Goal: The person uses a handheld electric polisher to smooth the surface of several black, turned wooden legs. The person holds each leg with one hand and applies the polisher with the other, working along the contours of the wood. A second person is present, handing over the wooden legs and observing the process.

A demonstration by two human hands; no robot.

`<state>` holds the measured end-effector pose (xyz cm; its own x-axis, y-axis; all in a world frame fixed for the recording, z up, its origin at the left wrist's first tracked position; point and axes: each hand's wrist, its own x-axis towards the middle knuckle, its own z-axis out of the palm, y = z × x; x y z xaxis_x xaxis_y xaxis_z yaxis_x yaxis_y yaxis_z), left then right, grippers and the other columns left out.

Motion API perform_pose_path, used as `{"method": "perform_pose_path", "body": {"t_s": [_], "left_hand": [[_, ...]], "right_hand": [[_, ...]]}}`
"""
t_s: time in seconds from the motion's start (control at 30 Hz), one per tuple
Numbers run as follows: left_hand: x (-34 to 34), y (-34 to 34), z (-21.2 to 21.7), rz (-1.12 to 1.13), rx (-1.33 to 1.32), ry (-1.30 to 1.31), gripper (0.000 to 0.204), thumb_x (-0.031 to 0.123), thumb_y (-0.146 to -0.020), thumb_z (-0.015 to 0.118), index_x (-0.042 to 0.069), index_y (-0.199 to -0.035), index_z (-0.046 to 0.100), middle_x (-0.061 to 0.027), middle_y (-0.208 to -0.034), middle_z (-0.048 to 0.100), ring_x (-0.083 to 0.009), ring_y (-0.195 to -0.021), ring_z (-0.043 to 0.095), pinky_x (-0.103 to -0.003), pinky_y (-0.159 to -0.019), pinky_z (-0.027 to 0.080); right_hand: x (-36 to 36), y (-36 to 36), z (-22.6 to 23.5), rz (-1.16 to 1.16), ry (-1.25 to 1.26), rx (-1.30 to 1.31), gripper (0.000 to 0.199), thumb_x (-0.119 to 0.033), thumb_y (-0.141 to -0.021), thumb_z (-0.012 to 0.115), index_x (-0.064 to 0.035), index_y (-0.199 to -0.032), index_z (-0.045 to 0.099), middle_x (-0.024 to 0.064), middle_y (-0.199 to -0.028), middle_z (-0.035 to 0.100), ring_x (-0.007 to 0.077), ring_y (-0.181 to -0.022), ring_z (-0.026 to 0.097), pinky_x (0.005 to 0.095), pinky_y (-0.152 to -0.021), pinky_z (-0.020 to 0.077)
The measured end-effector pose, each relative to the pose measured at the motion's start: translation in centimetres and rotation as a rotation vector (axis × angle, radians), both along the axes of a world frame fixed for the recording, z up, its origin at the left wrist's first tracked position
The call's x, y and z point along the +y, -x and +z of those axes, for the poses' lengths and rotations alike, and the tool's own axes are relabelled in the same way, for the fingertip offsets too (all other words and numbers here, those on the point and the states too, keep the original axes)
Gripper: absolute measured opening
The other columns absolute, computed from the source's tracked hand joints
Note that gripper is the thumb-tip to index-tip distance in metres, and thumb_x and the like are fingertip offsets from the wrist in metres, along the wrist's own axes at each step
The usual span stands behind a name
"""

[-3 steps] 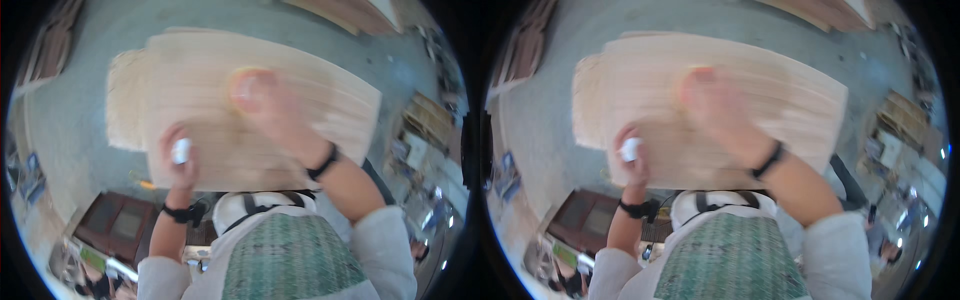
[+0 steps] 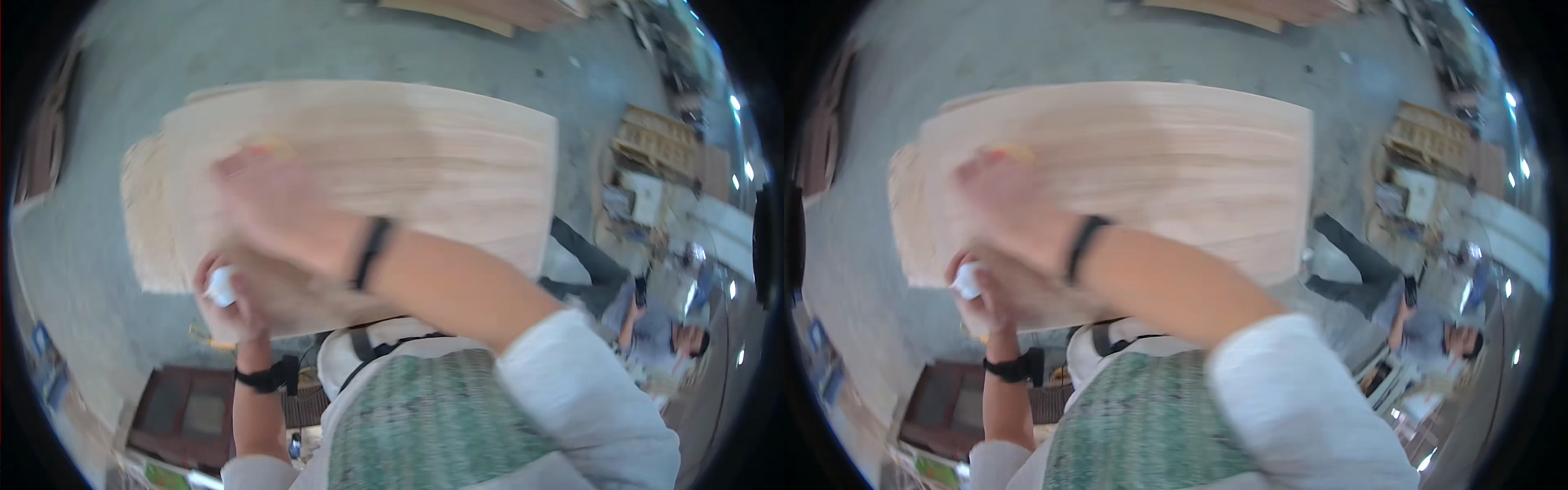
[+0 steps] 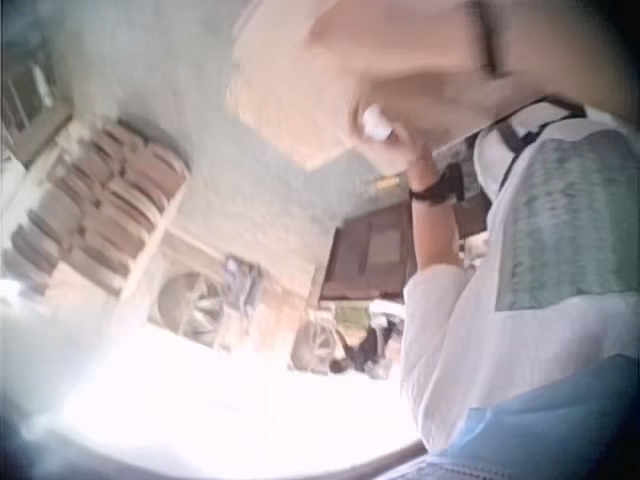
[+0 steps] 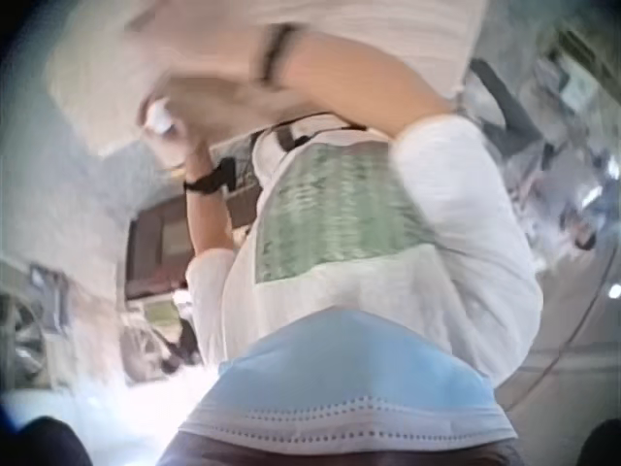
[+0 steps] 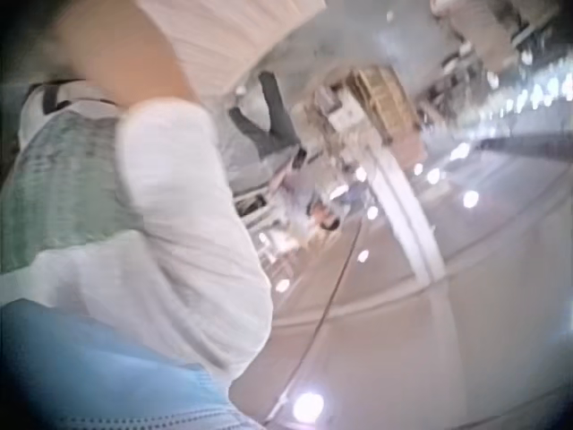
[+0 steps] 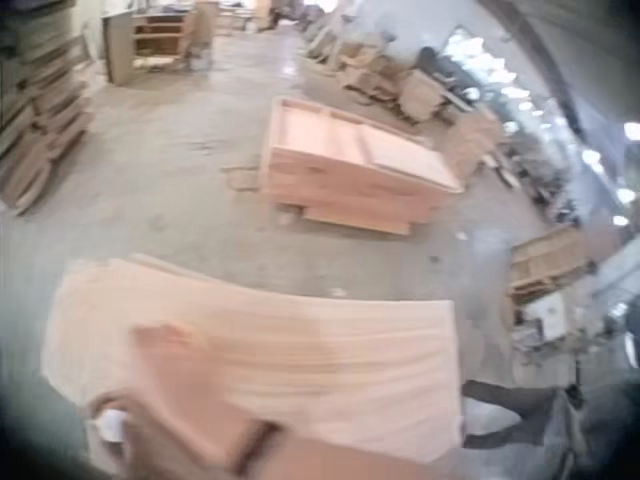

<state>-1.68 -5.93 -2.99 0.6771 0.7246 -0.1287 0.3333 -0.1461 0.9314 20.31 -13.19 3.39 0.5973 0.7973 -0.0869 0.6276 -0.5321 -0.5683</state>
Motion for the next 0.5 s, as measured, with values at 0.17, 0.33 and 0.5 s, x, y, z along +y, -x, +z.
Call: {"method": "perform_pose_path", "body": {"t_s": [0.17, 0.33, 0.5], "left_hand": [[6.3, 5.3, -4.6, -0.008, -0.241, -0.121, 0.051, 0.033, -0.103, 0.061, -0.001, -0.135, 0.043, -0.011, -0.127, 0.051, -0.0231, -0.115, 0.054, -0.037, -0.102, 0.043], [5.7, 6.2, -3.7, 0.104, -0.212, 0.083, 0.04, 0.019, -0.105, 0.058, 0.001, -0.138, 0.044, -0.0106, -0.13, 0.055, -0.021, -0.113, 0.056, -0.035, -0.1, 0.046], [6.9, 9.3, -5.0, -0.194, -0.142, -0.096, 0.053, 0.029, -0.103, 0.06, -0.005, -0.142, 0.045, -0.0158, -0.138, 0.053, -0.0254, -0.127, 0.051, -0.039, -0.108, 0.041]], "right_hand": [[13.3, 8.5, -2.1, -0.009, 0.014, -0.26, 0.04, -0.022, -0.078, 0.069, -0.0031, -0.113, 0.064, 0.0135, -0.105, 0.065, 0.0266, -0.093, 0.067, 0.0373, -0.067, 0.0531], [9.4, 10.9, -1.9, 0.026, -0.026, -0.297, 0.041, -0.026, -0.08, 0.069, -0.0035, -0.114, 0.065, 0.014, -0.106, 0.064, 0.0253, -0.093, 0.066, 0.0359, -0.067, 0.051], [-0.6, 14.4, -5.0, -0.285, -0.078, -0.247, 0.034, -0.025, -0.081, 0.069, -0.0027, -0.107, 0.064, 0.0176, -0.102, 0.063, 0.0307, -0.09, 0.067, 0.0443, -0.068, 0.0531]]}}
